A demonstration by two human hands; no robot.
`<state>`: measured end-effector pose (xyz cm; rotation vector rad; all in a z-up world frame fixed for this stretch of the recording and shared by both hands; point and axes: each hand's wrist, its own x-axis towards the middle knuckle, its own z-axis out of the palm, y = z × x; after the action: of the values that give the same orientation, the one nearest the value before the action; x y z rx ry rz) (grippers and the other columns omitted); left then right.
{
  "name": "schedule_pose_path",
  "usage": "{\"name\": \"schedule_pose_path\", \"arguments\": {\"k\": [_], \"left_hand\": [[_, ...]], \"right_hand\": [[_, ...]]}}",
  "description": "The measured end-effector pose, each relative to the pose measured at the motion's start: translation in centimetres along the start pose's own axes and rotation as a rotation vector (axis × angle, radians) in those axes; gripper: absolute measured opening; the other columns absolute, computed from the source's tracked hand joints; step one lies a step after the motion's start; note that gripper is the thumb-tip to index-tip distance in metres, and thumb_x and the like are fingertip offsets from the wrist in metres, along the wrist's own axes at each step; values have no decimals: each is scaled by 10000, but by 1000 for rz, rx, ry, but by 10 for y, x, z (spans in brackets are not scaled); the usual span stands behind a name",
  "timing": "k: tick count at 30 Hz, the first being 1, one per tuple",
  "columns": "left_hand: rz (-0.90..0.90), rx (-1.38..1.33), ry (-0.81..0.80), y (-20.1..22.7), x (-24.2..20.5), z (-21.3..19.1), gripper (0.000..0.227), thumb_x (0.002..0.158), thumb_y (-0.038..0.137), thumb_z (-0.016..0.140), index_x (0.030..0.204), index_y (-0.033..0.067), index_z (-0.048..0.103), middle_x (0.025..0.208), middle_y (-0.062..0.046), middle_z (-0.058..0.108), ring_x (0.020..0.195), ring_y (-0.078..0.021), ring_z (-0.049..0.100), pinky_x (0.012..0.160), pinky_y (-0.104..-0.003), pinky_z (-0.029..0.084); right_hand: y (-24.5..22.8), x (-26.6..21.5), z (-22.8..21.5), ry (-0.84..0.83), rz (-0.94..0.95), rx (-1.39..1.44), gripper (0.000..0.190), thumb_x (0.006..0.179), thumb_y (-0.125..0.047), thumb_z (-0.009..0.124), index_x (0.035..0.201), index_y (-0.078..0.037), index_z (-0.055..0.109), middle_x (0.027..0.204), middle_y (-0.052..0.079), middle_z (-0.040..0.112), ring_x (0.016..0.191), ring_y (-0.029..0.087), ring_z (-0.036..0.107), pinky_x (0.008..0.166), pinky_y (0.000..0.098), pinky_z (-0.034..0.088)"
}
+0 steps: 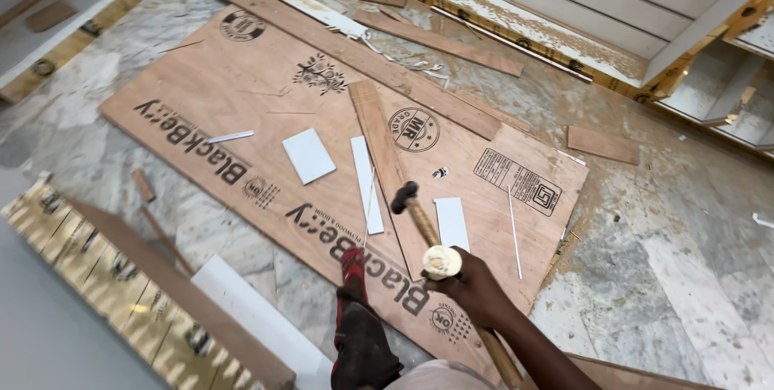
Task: The person positions a wooden panel against a wall, then retrieves a hammer and a chisel. They sit on the floor and use the hammer and chisel to carve or shape a small wooden block placed on a larger plywood sheet.
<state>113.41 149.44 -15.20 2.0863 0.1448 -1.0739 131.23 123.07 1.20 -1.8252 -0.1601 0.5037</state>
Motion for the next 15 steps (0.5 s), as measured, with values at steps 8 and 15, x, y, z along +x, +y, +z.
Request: {"name": "schedule_pose_path", "arguments": {"k": [8,15], "left_hand": [[83,142,-156,61,126,-173,247,904,247,672,1088,84,657,1038,-118,686,1018,-301,683,845,-439,549],[116,287,-308,108,184,-234,207,912,224,663,1061,80,651,1005,-121,678,997,-312,675,827,-446,542]], "right_hand": [[-30,123,-52,340,289,45,290,864,-129,781,1131,-41,712,954,52,778,813,153,648,681,323,534],[-55,153,-97,555,319,159,262,836,-120,778,1070,-44,688,903,33,784,749,116,641,651,305,527]]}}
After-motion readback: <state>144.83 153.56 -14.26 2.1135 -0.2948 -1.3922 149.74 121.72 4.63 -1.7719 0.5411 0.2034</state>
